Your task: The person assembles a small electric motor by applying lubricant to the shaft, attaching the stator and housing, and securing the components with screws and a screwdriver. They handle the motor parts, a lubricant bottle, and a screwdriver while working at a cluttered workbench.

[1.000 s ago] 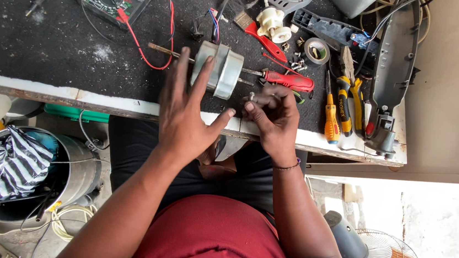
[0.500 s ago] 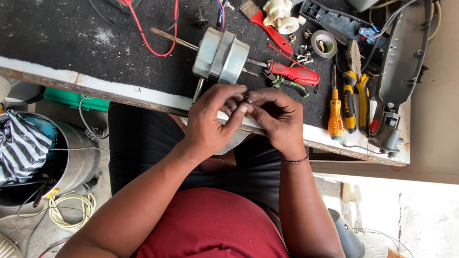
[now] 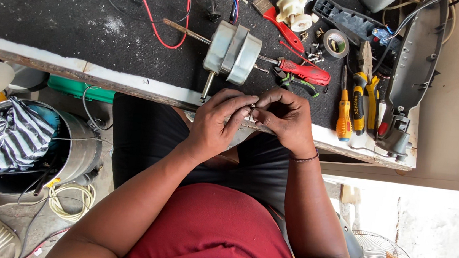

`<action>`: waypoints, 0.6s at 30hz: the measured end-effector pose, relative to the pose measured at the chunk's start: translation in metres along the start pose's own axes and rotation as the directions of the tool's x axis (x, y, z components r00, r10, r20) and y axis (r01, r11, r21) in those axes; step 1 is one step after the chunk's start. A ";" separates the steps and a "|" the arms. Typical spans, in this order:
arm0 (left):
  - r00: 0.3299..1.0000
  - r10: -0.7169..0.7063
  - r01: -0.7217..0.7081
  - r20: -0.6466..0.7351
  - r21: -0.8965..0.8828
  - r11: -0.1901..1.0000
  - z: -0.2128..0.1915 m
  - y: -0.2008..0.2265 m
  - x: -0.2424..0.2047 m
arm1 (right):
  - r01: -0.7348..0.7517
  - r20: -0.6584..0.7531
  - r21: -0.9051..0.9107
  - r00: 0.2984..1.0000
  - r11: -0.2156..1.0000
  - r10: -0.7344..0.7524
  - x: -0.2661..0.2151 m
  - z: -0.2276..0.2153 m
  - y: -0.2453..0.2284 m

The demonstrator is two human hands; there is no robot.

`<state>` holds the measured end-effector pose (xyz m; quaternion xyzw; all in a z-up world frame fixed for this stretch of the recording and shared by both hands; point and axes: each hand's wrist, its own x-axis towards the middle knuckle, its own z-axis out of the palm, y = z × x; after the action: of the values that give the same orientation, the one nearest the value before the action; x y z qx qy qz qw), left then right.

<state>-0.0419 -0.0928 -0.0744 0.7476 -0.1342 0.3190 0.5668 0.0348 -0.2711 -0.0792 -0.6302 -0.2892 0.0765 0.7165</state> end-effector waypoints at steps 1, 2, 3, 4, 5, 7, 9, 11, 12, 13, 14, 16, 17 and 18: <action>1.000 0.018 -0.018 0.003 0.016 1.000 0.000 -0.001 0.000 | -0.018 0.004 0.014 1.000 1.000 0.018 0.001 -0.002 0.001; 0.999 0.033 -0.033 0.005 0.035 0.999 0.000 -0.002 -0.001 | -0.038 0.011 0.030 0.999 0.999 0.038 0.000 -0.003 0.003; 1.000 0.031 -0.031 0.003 0.037 0.999 -0.001 -0.002 -0.002 | -0.040 0.014 0.031 0.999 0.999 0.040 0.000 -0.003 0.004; 1.000 0.014 -0.014 -0.009 -0.001 1.000 -0.001 -0.001 -0.001 | -0.053 0.022 0.039 0.998 0.998 0.052 0.000 -0.004 0.003; 1.000 -0.004 0.003 -0.020 -0.038 0.999 -0.001 -0.001 0.000 | -0.066 0.030 0.047 0.997 0.997 0.065 0.001 -0.005 0.003; 0.999 -0.022 0.020 -0.031 -0.060 0.998 0.000 -0.002 -0.002 | -0.063 0.033 0.047 0.998 0.997 0.062 0.001 -0.004 0.002; 0.998 -0.040 0.037 -0.041 -0.079 0.996 0.002 -0.004 -0.003 | -0.060 0.036 0.049 0.998 0.997 0.059 0.001 -0.001 0.001; 0.995 -0.069 0.058 -0.072 -0.140 0.988 0.005 -0.005 -0.002 | -0.057 0.043 0.058 0.998 0.997 0.054 0.002 0.002 -0.002; 0.995 -0.068 0.057 -0.072 -0.140 0.989 0.006 -0.003 -0.002 | -0.056 0.043 0.058 0.998 0.997 0.053 0.002 0.000 0.001; 0.994 -0.083 0.073 -0.074 -0.126 0.989 0.007 -0.001 -0.002 | -0.034 0.038 0.050 0.999 0.998 0.032 0.002 -0.003 0.004; 0.992 -0.099 0.090 -0.077 -0.113 0.990 0.008 0.001 -0.002 | -0.014 0.032 0.042 0.999 0.999 0.013 0.001 -0.005 0.007; 0.991 -0.110 0.102 -0.074 -0.101 0.990 0.011 -0.002 -0.003 | 0.034 0.018 0.011 0.999 0.999 -0.034 0.003 -0.001 0.000; 0.990 -0.119 0.113 -0.072 -0.089 0.990 0.013 -0.004 -0.004 | 0.082 0.005 -0.020 0.997 0.996 -0.082 0.003 0.001 -0.003; 0.990 -0.119 0.112 -0.070 -0.090 0.990 0.013 -0.002 -0.004 | 0.082 0.003 -0.022 0.997 0.996 -0.082 0.002 0.002 -0.004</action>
<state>-0.0396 -0.1050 -0.0802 0.7164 -0.0828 0.3076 0.6208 0.0344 -0.2692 -0.0744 -0.6254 -0.3164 0.0447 0.7119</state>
